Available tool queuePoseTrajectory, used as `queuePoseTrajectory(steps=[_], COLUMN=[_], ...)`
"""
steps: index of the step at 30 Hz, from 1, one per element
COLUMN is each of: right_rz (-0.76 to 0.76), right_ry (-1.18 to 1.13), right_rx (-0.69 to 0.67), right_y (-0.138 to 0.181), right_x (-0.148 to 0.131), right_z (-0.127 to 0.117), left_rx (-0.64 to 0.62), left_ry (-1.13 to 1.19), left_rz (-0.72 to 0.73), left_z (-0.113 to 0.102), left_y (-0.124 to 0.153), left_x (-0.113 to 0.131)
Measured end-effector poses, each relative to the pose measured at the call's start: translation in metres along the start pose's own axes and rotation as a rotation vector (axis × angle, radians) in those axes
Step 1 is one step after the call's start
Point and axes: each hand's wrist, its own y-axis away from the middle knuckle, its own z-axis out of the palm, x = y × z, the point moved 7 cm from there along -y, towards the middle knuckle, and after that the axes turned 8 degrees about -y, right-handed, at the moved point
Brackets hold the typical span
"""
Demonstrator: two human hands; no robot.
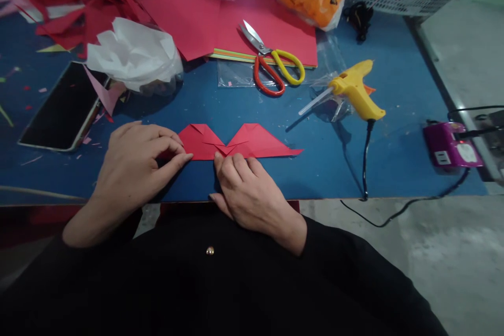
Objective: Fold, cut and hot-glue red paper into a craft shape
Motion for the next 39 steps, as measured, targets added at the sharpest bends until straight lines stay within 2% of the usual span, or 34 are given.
queuePoseTrajectory(steps=[13,19,26,39], right_rz=[-0.022,-0.048,-0.076,-0.123], right_ry=[0.026,0.041,-0.042,-0.003], right_rx=[0.077,0.049,0.061,0.065], right_y=[-0.007,-0.011,-0.016,-0.027], right_x=[-0.006,-0.011,-0.014,-0.024], right_z=[-0.007,-0.004,-0.002,-0.002], left_rx=[0.035,0.023,0.032,0.062], left_ry=[0.035,0.037,0.063,0.059], left_rz=[-0.009,-0.019,-0.023,-0.05], left_z=[0.0,0.002,0.004,0.003], left_y=[0.001,0.001,0.002,0.006], left_x=[-0.004,-0.006,-0.008,-0.013])
